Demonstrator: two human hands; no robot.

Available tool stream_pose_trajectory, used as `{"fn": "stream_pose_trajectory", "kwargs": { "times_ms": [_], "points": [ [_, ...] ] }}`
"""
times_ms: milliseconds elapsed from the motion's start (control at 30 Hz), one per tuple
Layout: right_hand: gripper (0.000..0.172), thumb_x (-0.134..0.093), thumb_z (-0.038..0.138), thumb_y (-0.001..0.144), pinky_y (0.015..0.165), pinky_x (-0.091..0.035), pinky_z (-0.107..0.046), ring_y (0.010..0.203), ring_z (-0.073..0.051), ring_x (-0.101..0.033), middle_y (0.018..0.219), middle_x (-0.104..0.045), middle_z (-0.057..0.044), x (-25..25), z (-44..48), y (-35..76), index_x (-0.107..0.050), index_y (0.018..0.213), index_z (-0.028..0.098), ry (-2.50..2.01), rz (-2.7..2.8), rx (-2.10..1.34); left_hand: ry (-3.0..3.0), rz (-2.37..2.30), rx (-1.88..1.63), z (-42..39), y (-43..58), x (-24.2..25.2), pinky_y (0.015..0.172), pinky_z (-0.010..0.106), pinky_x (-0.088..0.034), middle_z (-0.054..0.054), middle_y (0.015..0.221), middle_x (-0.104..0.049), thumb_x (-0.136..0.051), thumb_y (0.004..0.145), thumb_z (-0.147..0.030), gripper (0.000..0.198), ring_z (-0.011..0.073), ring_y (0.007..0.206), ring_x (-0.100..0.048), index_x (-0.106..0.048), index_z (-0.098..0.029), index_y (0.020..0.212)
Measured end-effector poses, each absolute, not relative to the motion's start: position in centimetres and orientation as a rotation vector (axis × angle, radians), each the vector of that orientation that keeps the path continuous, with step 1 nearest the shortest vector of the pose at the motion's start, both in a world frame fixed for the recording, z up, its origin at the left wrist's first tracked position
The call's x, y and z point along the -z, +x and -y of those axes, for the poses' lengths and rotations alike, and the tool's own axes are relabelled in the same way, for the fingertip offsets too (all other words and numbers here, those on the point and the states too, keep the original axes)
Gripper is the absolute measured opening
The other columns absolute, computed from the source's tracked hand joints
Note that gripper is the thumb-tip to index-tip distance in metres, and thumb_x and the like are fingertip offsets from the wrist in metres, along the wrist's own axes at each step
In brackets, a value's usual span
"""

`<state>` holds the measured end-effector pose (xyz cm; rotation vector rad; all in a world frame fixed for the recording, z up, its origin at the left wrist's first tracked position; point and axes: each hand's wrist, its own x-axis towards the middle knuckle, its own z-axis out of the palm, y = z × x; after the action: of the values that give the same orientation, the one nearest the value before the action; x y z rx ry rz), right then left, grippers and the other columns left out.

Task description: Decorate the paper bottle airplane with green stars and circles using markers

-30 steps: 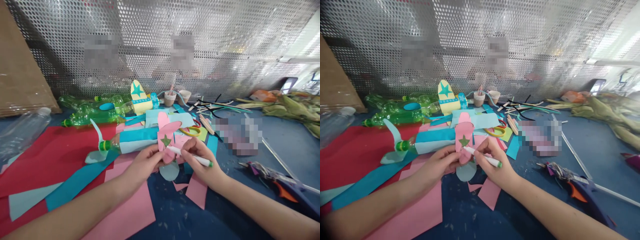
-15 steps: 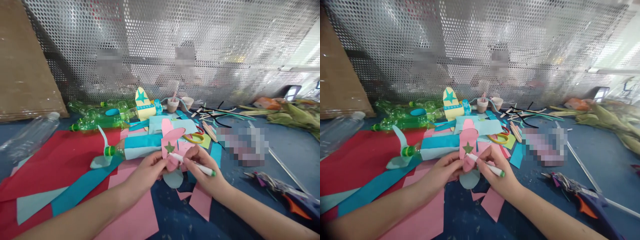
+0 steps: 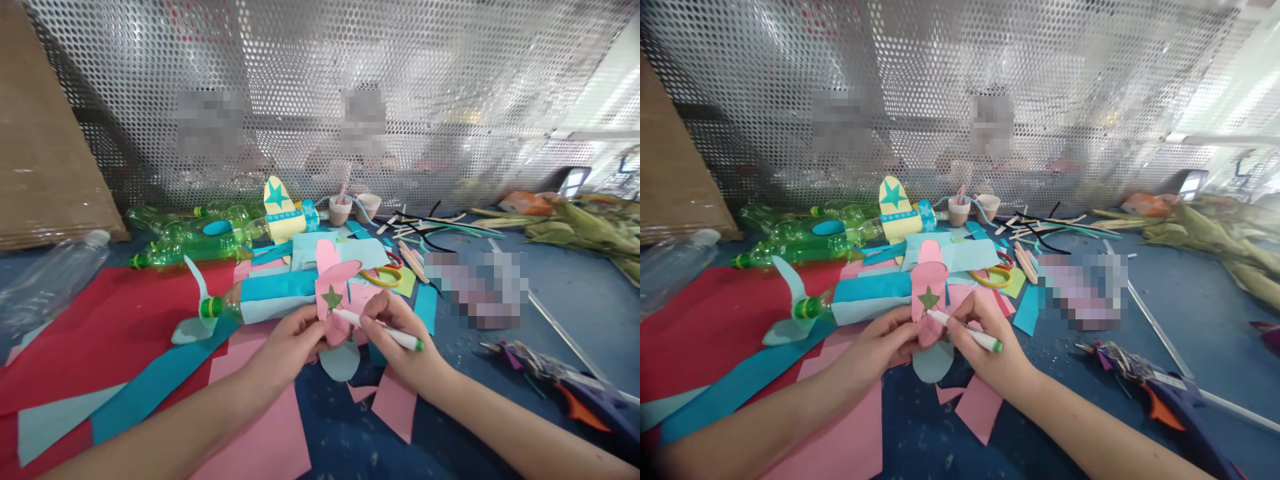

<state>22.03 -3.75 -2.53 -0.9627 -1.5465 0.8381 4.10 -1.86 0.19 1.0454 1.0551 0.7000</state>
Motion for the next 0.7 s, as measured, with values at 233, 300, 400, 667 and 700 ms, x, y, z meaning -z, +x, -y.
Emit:
{"fn": "stream_pose_trajectory", "kwargs": {
  "times_ms": [233, 300, 400, 667, 700],
  "points": [
    [0.018, -0.055, 0.022, 0.090, 0.049, -0.040, -0.024, 0.052, -0.012, -0.051, 0.061, -0.054, 0.004, 2.28, 3.78, 22.01, -0.047, 0.075, 0.024, -0.974, 1.551, -0.821, 1.062, -1.085, -0.682, 1.94, 4.10, -0.29, 0.081, 0.032, -0.050, 0.002, 0.080, -0.071, -0.066, 0.073, -0.036, 0.025, 0.0221, 0.088, -0.066, -0.073, -0.020, 0.090],
    [0.018, -0.055, 0.022, 0.090, 0.049, -0.040, -0.024, 0.053, -0.012, -0.051, 0.061, -0.054, 0.004, 2.27, 3.79, 22.01, -0.047, 0.075, 0.024, -0.971, 1.555, -0.810, 1.062, -1.080, -0.684, 1.99, 4.08, -0.30, 0.081, 0.031, -0.050, 0.003, 0.082, -0.072, -0.067, 0.073, -0.036, 0.025, 0.0225, 0.090, -0.066, -0.073, -0.019, 0.091],
    [0.017, -0.055, 0.022, 0.090, 0.049, -0.040, -0.024, 0.053, -0.012, -0.051, 0.061, -0.054, 0.004, 2.30, 3.81, 22.01, -0.047, 0.075, 0.024, -0.983, 1.554, -0.816, 1.059, -1.058, -0.689, 1.98, 4.07, -0.31, 0.082, 0.032, -0.049, 0.003, 0.082, -0.072, -0.067, 0.073, -0.037, 0.025, 0.0222, 0.089, -0.066, -0.073, -0.019, 0.090],
    [0.018, -0.056, 0.022, 0.091, 0.049, -0.040, -0.023, 0.054, -0.012, -0.052, 0.062, -0.056, 0.003, 2.41, 3.76, 22.06, -0.047, 0.075, 0.023, -0.978, 1.557, -0.810, 1.067, -1.037, -0.706, 1.87, 4.08, -0.22, 0.081, 0.031, -0.049, 0.002, 0.078, -0.070, -0.067, 0.073, -0.036, 0.023, 0.0210, 0.084, -0.065, -0.073, -0.019, 0.086],
    [0.018, -0.055, 0.022, 0.091, 0.049, -0.041, -0.024, 0.054, -0.012, -0.052, 0.062, -0.056, 0.003, 2.41, 3.75, 22.10, -0.047, 0.075, 0.023, -0.976, 1.557, -0.806, 1.067, -1.033, -0.706, 1.89, 4.08, -0.25, 0.081, 0.032, -0.049, 0.002, 0.078, -0.071, -0.067, 0.073, -0.036, 0.023, 0.0213, 0.084, -0.065, -0.073, -0.019, 0.087]
  ]
}}
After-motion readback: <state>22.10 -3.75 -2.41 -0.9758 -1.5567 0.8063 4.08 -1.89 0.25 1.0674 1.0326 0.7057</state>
